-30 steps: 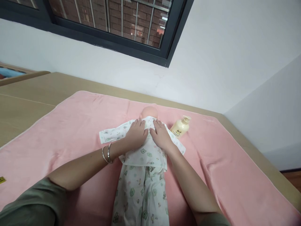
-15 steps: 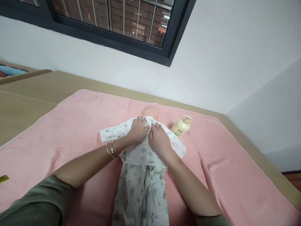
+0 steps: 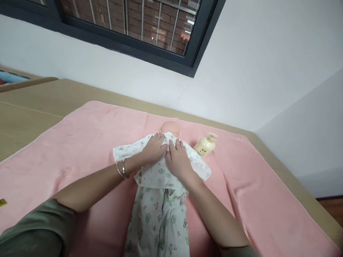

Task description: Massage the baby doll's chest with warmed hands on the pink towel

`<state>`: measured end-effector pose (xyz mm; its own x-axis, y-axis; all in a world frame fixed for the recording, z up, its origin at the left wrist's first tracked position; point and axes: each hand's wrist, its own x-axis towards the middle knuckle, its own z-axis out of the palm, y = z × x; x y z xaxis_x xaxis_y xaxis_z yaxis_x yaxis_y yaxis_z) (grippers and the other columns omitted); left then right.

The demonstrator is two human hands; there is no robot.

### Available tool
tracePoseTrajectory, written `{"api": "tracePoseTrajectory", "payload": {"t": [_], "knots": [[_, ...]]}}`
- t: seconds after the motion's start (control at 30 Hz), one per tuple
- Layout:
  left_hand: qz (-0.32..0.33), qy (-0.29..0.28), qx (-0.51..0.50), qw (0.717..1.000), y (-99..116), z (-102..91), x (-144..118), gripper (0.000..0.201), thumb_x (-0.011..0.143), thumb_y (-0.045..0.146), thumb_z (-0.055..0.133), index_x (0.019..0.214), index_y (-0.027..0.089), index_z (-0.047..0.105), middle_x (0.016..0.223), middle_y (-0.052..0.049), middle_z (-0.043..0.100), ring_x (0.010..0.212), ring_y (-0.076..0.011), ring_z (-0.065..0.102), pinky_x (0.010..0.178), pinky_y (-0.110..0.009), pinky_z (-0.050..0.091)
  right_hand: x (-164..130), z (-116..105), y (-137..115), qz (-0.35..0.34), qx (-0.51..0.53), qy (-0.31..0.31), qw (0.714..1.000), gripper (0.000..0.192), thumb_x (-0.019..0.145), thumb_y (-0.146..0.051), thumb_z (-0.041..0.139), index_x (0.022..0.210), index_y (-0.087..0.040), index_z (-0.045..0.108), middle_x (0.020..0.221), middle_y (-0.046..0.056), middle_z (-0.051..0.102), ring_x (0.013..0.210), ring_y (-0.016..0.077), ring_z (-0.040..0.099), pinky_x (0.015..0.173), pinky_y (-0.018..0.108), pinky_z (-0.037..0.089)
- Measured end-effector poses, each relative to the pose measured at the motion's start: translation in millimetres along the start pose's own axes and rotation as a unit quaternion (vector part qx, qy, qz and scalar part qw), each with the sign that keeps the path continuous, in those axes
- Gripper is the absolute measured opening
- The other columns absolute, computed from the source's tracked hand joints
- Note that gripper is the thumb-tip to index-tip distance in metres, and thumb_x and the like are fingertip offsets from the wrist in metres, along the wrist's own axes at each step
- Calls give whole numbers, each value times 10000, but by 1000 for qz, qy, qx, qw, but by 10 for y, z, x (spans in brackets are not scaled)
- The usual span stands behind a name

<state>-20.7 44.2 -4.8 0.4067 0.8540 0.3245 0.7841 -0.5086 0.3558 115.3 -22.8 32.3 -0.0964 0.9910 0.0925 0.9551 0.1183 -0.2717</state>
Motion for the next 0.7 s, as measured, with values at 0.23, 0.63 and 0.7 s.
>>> {"api": "tracePoseTrajectory", "payload": {"t": [0.23, 0.63, 0.7], "knots": [[41, 24, 45, 998, 245, -2, -268, 491, 962, 226, 358, 1384, 2, 471, 1470, -269, 471, 1437, -357, 364, 1150, -564, 330, 182, -37, 313, -33, 82, 19, 996, 525, 1009, -308, 298, 1481, -144, 459, 1565, 144, 384, 1488, 274, 293, 1225, 476, 211], [38, 21, 9, 999, 3, 35, -33, 452, 951, 217, 347, 1327, 47, 533, 1394, -220, 567, 1354, -325, 475, 1135, -538, 363, -24, 32, -20, -11, -1, 23, 1000, 579, 997, -318, 342, 1526, -84, 366, 1610, 197, 264, 1511, 372, 189, 1204, 581, 189], [26, 25, 5, 999, -45, 42, 4, 440, 949, 214, 347, 1314, 76, 551, 1373, -195, 590, 1321, -309, 508, 1124, -513, 385, -78, 37, -94, -23, -1, 14, 1000, 592, 990, -326, 363, 1538, -102, 351, 1627, 162, 234, 1525, 381, 119, 1201, 625, 146]]}}
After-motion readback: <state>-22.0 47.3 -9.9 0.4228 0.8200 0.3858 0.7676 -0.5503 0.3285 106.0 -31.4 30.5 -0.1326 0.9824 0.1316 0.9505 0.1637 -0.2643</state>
